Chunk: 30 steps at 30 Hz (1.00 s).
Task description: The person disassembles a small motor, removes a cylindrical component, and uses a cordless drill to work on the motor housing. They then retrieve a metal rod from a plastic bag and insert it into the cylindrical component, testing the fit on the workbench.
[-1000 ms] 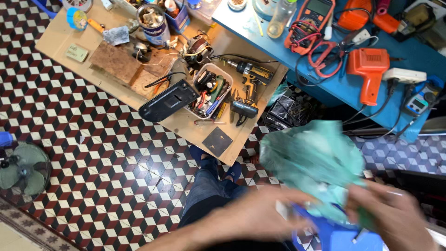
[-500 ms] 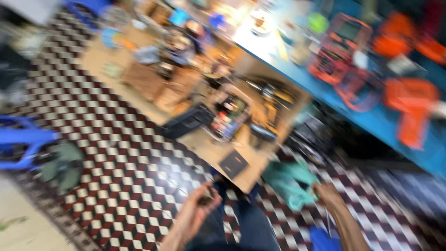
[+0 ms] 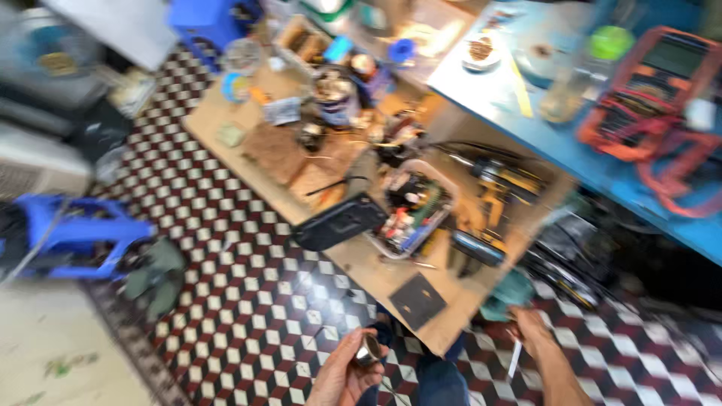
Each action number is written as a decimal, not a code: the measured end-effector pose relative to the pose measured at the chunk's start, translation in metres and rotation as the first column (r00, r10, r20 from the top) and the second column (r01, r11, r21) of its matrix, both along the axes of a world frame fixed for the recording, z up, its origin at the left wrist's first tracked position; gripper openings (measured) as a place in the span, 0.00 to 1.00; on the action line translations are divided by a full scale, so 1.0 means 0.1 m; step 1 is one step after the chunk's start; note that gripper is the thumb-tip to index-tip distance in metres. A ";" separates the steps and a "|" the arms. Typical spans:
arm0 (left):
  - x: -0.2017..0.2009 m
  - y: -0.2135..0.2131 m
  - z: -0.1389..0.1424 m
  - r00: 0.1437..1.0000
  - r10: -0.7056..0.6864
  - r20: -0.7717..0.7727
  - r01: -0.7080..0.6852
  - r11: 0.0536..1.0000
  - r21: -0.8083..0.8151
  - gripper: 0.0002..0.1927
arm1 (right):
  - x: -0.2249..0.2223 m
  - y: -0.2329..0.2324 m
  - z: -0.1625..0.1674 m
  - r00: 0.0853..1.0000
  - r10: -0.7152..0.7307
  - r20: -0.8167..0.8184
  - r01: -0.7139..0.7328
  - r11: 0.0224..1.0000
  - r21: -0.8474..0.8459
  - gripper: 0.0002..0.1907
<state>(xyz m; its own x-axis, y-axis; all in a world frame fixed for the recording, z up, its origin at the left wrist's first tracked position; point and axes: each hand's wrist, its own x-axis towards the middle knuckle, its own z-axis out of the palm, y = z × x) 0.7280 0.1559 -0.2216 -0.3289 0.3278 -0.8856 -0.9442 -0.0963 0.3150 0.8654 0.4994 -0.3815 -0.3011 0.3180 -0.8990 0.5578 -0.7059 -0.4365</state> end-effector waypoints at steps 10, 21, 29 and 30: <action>0.62 0.71 0.81 0.870 -0.473 -0.140 0.493 0.828 0.268 0.20 | 2.16 -0.97 0.86 0.918 0.305 0.252 -0.388 0.566 0.727 0.22; 2.46 0.78 1.00 0.294 -0.941 -0.165 0.902 0.216 0.374 0.20 | 4.12 -3.88 2.53 0.555 -0.745 0.369 0.406 0.630 0.662 0.15; 4.60 0.21 1.37 -0.052 -0.987 -0.150 0.941 -0.099 0.324 0.26 | 5.55 -4.99 3.21 0.105 -0.994 -0.002 0.770 0.080 0.633 0.22; 4.89 0.13 1.44 -0.084 -0.987 -0.138 0.934 -0.126 0.333 0.26 | 5.70 -5.10 3.27 0.067 -0.997 -0.040 0.757 0.025 0.652 0.23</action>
